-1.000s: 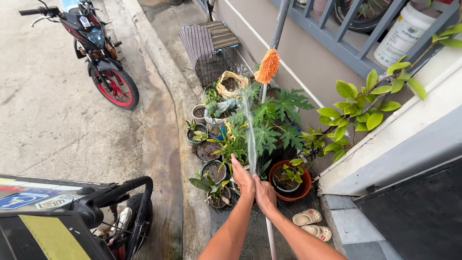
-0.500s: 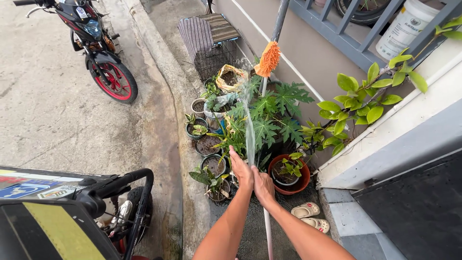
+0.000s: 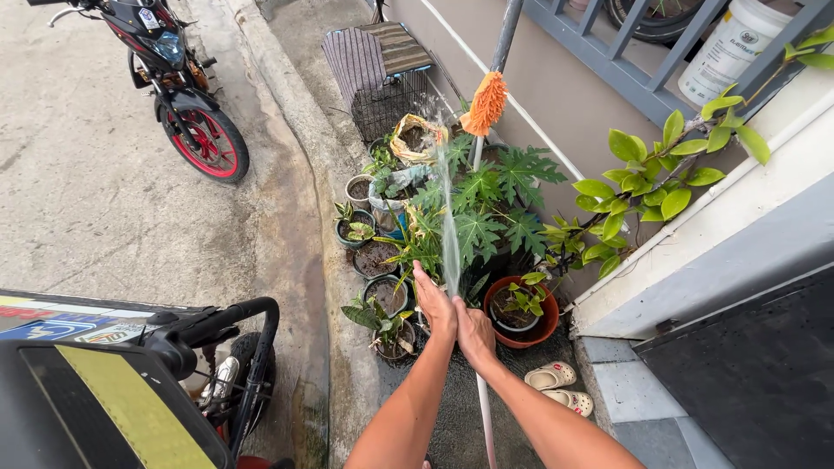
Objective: Watering potted plants outside using a hose and then rinsing hands.
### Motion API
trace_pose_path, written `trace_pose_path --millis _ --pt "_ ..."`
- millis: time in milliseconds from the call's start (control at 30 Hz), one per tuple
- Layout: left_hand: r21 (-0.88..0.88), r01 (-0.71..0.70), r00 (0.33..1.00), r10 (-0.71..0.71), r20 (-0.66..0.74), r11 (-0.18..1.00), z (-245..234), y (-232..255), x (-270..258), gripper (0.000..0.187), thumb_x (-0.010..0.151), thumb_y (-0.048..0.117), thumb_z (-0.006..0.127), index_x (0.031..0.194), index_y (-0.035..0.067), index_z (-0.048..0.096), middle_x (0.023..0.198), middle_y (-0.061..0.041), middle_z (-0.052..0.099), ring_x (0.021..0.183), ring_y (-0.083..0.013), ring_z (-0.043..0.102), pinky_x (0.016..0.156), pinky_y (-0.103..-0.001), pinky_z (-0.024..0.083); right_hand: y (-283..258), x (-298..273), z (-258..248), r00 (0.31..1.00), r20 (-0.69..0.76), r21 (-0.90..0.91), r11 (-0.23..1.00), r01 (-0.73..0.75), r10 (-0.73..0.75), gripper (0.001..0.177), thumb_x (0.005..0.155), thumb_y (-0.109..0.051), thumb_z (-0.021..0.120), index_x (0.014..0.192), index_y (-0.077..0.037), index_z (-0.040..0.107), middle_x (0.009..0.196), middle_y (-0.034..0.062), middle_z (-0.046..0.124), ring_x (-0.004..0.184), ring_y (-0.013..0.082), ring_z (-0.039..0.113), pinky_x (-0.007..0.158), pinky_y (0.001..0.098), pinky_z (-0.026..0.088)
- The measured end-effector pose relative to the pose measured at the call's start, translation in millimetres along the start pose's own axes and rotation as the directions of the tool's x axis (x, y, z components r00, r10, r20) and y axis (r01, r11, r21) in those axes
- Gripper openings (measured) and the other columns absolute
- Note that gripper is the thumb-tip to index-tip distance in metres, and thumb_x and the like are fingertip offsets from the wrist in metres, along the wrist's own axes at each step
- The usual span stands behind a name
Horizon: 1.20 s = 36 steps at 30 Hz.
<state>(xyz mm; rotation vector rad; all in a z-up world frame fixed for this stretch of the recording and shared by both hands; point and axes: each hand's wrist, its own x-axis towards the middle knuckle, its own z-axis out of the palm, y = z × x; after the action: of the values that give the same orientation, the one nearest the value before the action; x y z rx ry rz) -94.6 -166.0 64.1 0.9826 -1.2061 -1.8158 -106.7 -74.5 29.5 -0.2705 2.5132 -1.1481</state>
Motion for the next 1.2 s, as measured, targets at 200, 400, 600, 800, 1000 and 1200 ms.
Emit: trace_pose_path --millis 200,400,600,800,1000,1200 --pt "-0.013 -0.03 1.0 0.03 -0.005 0.999 -0.5 -10.8 4.1 0.073 0.105 0.055 0.022 0.158 0.006 0.034 0.166 -0.013 0.034 0.155 -0.0267 0.028 0.125 -0.036 0.019 -5.0 -5.8 -2.5 1.0 -0.012 0.017 1.0 0.003 -0.003 0.087 0.093 -0.074 0.034 0.064 0.002 0.065 0.058 0.02 0.063 0.056 0.0323 0.062 0.056 0.0491 0.046" --pt "-0.002 -0.018 1.0 0.018 0.002 1.0 -2.5 -4.3 1.1 0.073 0.105 0.055 0.022 0.158 0.006 0.033 0.166 -0.012 0.033 0.154 -0.0261 0.028 0.124 -0.035 0.019 -3.1 -4.1 0.0 1.0 -0.005 -0.002 1.0 0.001 -0.001 0.088 0.094 -0.072 0.035 0.067 0.005 0.065 0.061 0.0243 0.063 0.059 0.0359 0.065 0.059 0.0509 0.047" --pt "0.014 -0.002 1.0 0.003 -0.011 1.0 -3.1 0.0 -0.2 0.073 0.104 0.056 0.021 0.158 0.008 0.035 0.165 -0.011 0.034 0.154 -0.0257 0.029 0.124 -0.035 0.02 -11.5 -9.2 -3.3 1.0 0.012 0.009 1.0 -0.005 0.005 0.088 0.094 -0.073 0.034 0.068 0.005 0.066 0.061 0.023 0.065 0.06 0.0358 0.066 0.06 0.0505 0.048" --pt "-0.011 -0.006 1.0 0.006 -0.016 1.0 -2.5 0.7 1.2 0.074 0.104 0.057 0.022 0.158 0.008 0.035 0.166 -0.011 0.035 0.154 -0.0258 0.029 0.124 -0.035 0.02 -6.1 -2.2 1.5 1.0 -0.004 -0.015 1.0 0.009 -0.009 0.088 0.094 -0.073 0.034 0.07 0.005 0.067 0.064 0.0244 0.066 0.063 0.0379 0.067 0.063 0.0508 0.049" --pt "0.004 0.061 0.998 -0.061 -0.012 0.998 -1.0 6.4 3.8 0.078 0.101 0.061 0.017 0.161 0.012 0.03 0.167 -0.009 0.03 0.153 -0.0267 0.027 0.123 -0.039 0.023 -14.7 -1.9 -1.6 1.0 0.014 -0.02 1.0 -0.021 0.022 0.09 0.093 -0.073 0.033 0.072 0.006 0.069 0.066 0.0261 0.068 0.067 0.0398 0.069 0.066 0.0522 0.05" --pt "0.008 0.089 0.996 -0.089 0.0 0.996 -0.5 18.4 2.8 0.084 0.095 0.067 0.015 0.162 0.019 0.027 0.166 -0.011 0.029 0.151 -0.0331 0.029 0.12 -0.045 0.026 -21.4 -3.0 -3.1 1.0 -0.002 -0.013 1.0 -0.002 0.002 0.089 0.092 -0.073 0.034 0.072 0.007 0.068 0.067 0.0276 0.067 0.069 0.0422 0.068 0.069 0.0532 0.05"
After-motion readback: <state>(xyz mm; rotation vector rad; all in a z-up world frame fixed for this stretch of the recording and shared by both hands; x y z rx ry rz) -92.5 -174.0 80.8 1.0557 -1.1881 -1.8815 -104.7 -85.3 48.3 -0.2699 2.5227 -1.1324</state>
